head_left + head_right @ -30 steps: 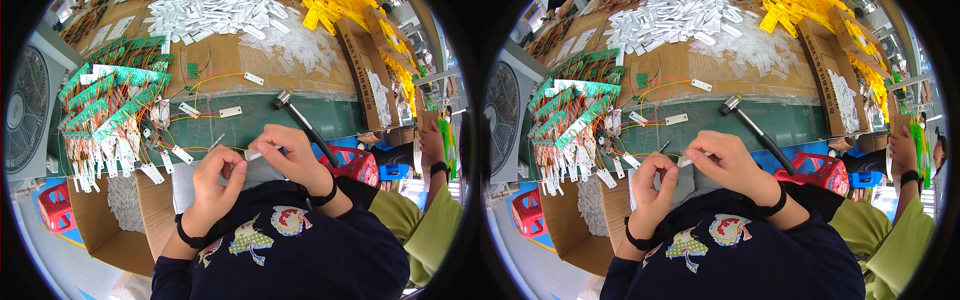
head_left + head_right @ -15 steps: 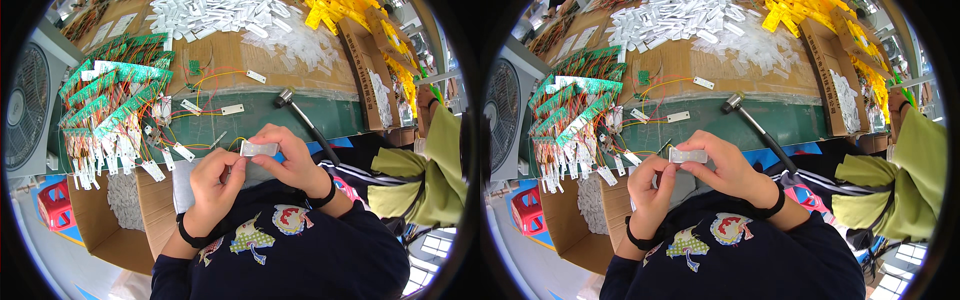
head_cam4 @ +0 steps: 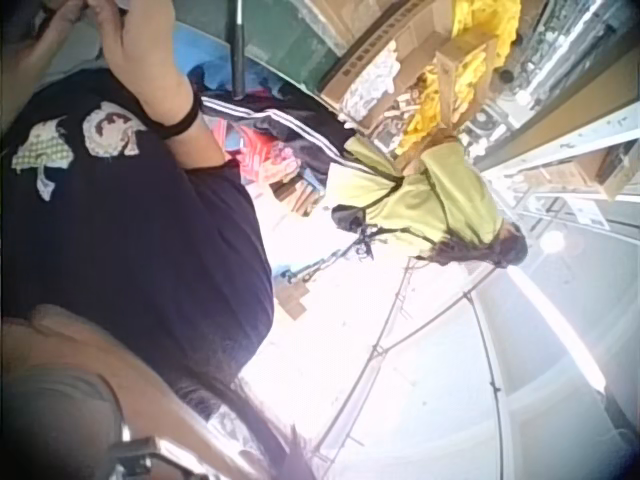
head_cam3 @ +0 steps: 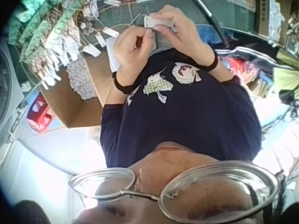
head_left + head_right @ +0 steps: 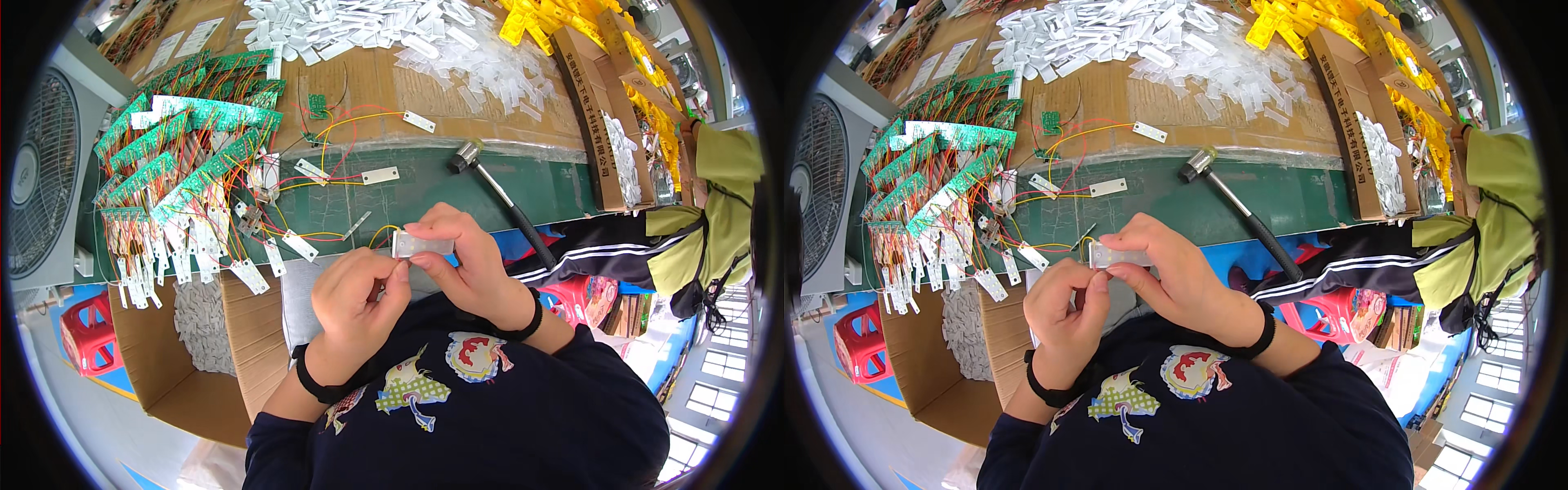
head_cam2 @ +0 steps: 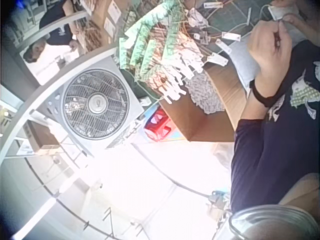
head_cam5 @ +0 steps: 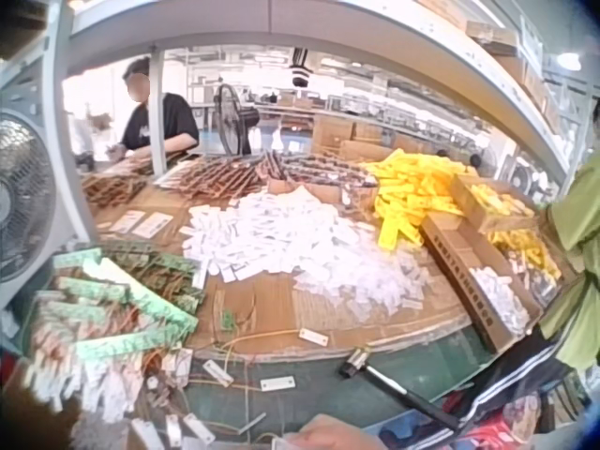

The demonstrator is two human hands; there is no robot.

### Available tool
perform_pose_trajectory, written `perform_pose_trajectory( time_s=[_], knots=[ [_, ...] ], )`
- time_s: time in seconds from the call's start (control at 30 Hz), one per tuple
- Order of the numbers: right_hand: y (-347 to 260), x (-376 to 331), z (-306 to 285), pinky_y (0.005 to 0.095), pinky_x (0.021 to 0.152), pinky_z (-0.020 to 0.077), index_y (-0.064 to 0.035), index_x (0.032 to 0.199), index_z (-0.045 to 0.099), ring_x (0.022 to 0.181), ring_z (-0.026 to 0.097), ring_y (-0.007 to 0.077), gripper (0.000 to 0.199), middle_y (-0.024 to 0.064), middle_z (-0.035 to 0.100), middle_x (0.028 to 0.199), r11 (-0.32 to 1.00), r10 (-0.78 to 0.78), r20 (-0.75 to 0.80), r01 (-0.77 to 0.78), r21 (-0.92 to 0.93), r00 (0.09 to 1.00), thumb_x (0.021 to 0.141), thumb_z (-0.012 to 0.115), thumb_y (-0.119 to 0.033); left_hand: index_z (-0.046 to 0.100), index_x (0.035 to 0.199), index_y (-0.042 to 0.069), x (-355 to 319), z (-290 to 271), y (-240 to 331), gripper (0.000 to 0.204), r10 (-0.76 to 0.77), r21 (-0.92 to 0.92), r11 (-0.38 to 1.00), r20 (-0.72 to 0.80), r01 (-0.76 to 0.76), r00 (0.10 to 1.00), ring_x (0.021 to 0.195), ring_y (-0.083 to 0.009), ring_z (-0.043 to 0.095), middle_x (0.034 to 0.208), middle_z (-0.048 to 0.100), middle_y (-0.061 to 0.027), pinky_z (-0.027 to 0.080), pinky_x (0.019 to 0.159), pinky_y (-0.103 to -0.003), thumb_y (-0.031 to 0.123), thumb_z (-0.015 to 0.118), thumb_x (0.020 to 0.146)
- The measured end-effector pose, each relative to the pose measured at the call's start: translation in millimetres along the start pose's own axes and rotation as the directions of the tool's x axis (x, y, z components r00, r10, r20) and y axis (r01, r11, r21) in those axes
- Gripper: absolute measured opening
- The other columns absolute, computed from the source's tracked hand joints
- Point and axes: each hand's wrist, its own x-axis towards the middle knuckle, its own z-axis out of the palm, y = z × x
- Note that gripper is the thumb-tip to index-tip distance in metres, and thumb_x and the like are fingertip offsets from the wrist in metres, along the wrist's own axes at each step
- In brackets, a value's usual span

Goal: Manually assembling LED components by fitting wires and plastic housings together.

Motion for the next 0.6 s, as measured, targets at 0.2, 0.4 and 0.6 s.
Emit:
perform_pose_trajectory(
  time_s=[0.2,0.4,0.6],
  knots=[
    [1,5,-4,0.0310,0.067,0.0441,-0.0038,0.112,0.055,0.078,0.056,0.0223,0.031,0.0109,0.060,0.091,0.999,-0.028,0.030,0.027,0.022,0.999,0.084,0.066,0.001,0.059,0.079,0.002,3,-5,-11,0.008,-0.052,-0.190,0.979,0.103,0.071,0.993,0.051,-0.0125,0.043,0.065,0.051,-0.0035,0.032,0.046,-0.026,-0.001,0.066,0.077],
    [0,6,-6,0.0324,0.067,0.0454,-0.0039,0.111,0.055,0.079,0.057,0.0234,0.032,0.0113,0.061,0.093,0.996,-0.031,0.133,0.019,0.092,0.991,0.082,0.066,0.004,0.058,0.080,0.001,1,-11,-15,0.005,-0.044,-0.203,0.976,0.166,0.078,0.985,0.054,-0.0125,0.043,0.066,0.050,-0.0038,0.033,0.048,-0.026,-0.002,0.063,0.079],
    [0,3,-1,0.0345,0.067,0.0455,-0.0045,0.112,0.055,0.078,0.056,0.0268,0.031,0.0116,0.058,0.091,0.985,-0.028,0.147,0.002,0.170,0.989,0.083,0.064,0.003,0.056,0.074,0.001,3,-14,-12,0.009,0.076,-0.074,0.995,0.148,-0.065,0.986,0.053,-0.0173,0.045,0.062,0.049,-0.0061,0.034,0.047,-0.029,-0.003,0.063,0.075]
  ],
)
